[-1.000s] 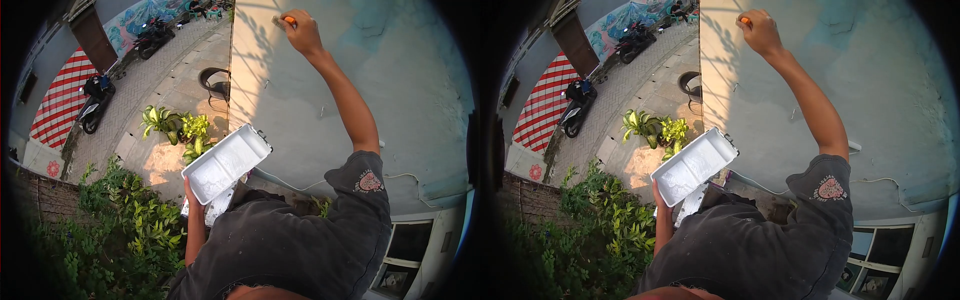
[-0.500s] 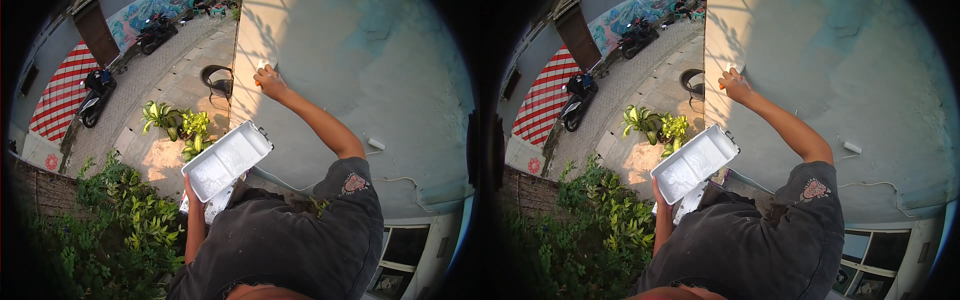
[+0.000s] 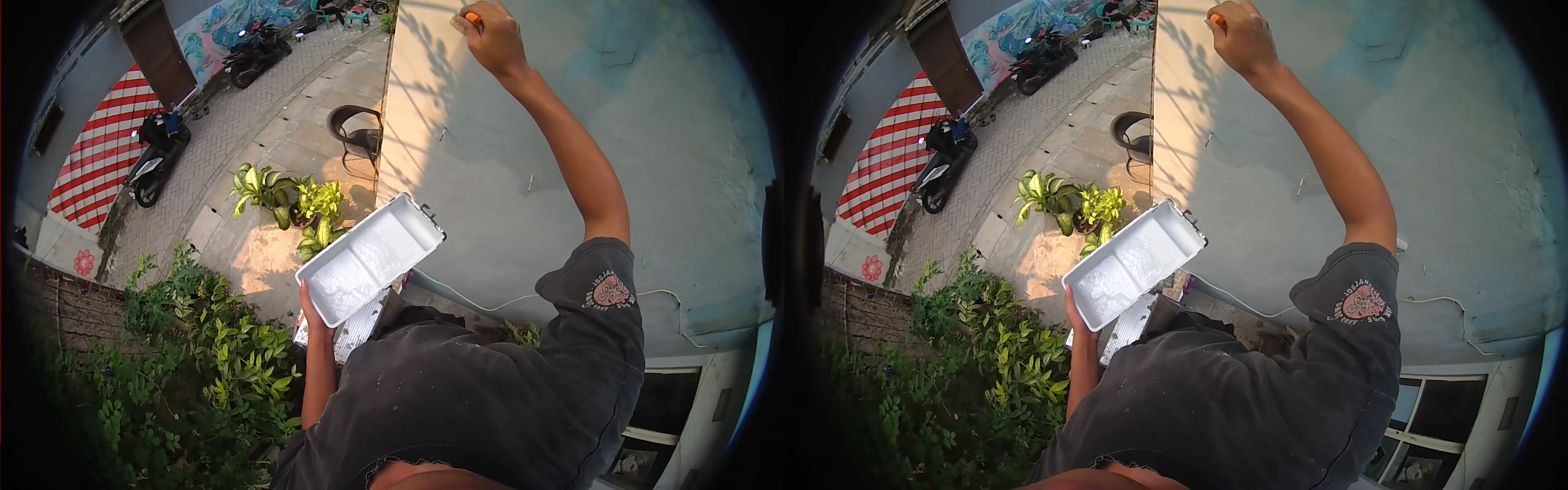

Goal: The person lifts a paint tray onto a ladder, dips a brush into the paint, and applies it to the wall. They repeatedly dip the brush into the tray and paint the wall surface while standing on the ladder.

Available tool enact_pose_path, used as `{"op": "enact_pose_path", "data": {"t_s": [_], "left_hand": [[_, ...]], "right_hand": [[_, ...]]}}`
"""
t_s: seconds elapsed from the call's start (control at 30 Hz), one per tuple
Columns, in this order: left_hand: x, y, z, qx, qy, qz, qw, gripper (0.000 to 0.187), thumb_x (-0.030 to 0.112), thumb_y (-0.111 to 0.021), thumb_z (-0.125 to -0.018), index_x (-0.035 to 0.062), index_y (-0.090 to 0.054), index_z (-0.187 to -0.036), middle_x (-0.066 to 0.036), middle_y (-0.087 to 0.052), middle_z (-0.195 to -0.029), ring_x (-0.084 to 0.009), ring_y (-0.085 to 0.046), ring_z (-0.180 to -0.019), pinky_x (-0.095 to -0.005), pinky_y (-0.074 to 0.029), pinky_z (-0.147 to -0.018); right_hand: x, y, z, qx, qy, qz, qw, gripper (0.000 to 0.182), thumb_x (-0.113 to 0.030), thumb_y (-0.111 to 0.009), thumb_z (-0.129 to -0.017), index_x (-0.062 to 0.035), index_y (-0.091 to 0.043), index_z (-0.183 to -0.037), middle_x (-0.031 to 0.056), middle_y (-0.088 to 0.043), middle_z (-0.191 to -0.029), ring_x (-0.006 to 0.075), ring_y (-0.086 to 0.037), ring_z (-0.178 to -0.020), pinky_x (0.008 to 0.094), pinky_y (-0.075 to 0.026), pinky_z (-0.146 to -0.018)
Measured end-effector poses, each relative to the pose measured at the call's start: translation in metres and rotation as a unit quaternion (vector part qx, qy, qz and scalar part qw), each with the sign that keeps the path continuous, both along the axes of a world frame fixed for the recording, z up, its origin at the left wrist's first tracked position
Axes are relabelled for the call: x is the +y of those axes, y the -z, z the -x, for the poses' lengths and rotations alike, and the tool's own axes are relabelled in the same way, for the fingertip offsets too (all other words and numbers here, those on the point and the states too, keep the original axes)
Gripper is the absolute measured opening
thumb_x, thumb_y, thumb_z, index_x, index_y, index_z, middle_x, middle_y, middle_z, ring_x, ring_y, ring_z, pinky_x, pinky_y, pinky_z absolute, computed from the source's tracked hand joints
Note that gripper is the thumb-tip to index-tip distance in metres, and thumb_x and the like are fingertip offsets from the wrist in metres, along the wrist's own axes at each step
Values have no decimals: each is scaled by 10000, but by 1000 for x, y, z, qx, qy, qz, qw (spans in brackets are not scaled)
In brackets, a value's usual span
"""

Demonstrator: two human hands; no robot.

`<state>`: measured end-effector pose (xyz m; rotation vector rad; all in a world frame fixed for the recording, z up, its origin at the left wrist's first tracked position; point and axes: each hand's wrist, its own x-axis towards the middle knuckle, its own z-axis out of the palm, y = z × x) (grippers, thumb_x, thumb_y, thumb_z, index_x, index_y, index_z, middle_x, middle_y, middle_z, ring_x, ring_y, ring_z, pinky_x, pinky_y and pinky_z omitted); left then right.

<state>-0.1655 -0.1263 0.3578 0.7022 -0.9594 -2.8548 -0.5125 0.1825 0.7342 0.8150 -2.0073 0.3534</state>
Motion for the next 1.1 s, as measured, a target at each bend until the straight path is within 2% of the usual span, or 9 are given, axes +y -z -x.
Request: {"op": "enact_pose_path", "data": {"t_s": [0.13,0.17,0.3,0.47,0.7,0.83,0.9,0.93,1.1], "left_hand": [[-1,5,2,-10,13,13,1000,724,584,-412,-981,42,-410,-1461,-170,-563,-1351,-322,-607,-1177,-443,-525,-964],[0,4,2,-8,17,13,1000,724,584,-412,-981,42,-410,-1461,-170,-563,-1351,-322,-607,-1177,-443,-525,-964],[7,-4,6,5,20,-8,1000,713,586,-441,-965,62,-429,-1449,-161,-576,-1321,-323,-623,-1145,-457,-546,-937],[4,1,4,4,14,10,1000,703,565,-414,-986,42,-420,-1456,-170,-557,-1363,-328,-592,-1201,-453,-513,-989],[2,-3,10,17,28,7,999,698,565,-410,-993,41,-423,-1454,-172,-563,-1355,-332,-591,-1201,-447,-508,-996],[1,3,11,25,31,-2,999,702,565,-407,-993,38,-418,-1456,-177,-562,-1356,-333,-593,-1199,-449,-512,-993],[-1,7,10,19,35,-8,999,709,568,-405,-990,36,-412,-1459,-180,-561,-1358,-334,-593,-1203,-451,-514,-992],[0,6,10,17,36,-8,999,709,568,-405,-990,36,-412,-1459,-180,-561,-1358,-334,-593,-1203,-451,-514,-992],[2,-10,10,19,43,5,999,712,575,-402,-989,38,-415,-1456,-180,-565,-1354,-331,-600,-1194,-445,-524,-979]], "right_hand": [[-18,-33,-35,256,-81,-35,963,93,45,-667,-766,-17,-653,-835,138,-647,-830,328,-588,-789,409,-488,-697],[-8,-12,-19,257,-36,-78,962,117,20,-623,-775,-64,-639,-854,26,-650,-840,259,-610,-818,364,-539,-601],[-2,101,-20,74,0,-192,979,121,35,-618,-759,-70,-586,-810,39,-604,-898,237,-581,-868,332,-579,-604],[-3,163,-45,-235,-20,-136,962,28,-54,-637,-854,-52,-615,-837,83,-628,-904,289,-591,-894,448,-552,-727],[29,-22,-16,-206,15,-55,977,131,-146,-705,-858,-32,-697,-921,157,-683,-822,330,-634,-783,437,-508,-738],[22,-126,-44,-61,20,-19,998,59,37,-666,-786,-5,-657,-827,145,-641,-802,323,-589,-768,401,-486,-700],[24,-166,-51,181,-13,-59,982,31,36,-665,-801,13,-649,-815,152,-639,-781,326,-582,-726,402,-476,-690],[24,-178,-55,293,-29,-83,952,32,37,-665,-800,16,-647,-816,152,-640,-782,326,-580,-721,404,-473,-685],[27,-118,-20,238,21,-144,960,43,-32,-679,-820,-43,-666,-860,108,-656,-799,300,-616,-769,403,-517,-681]]}}
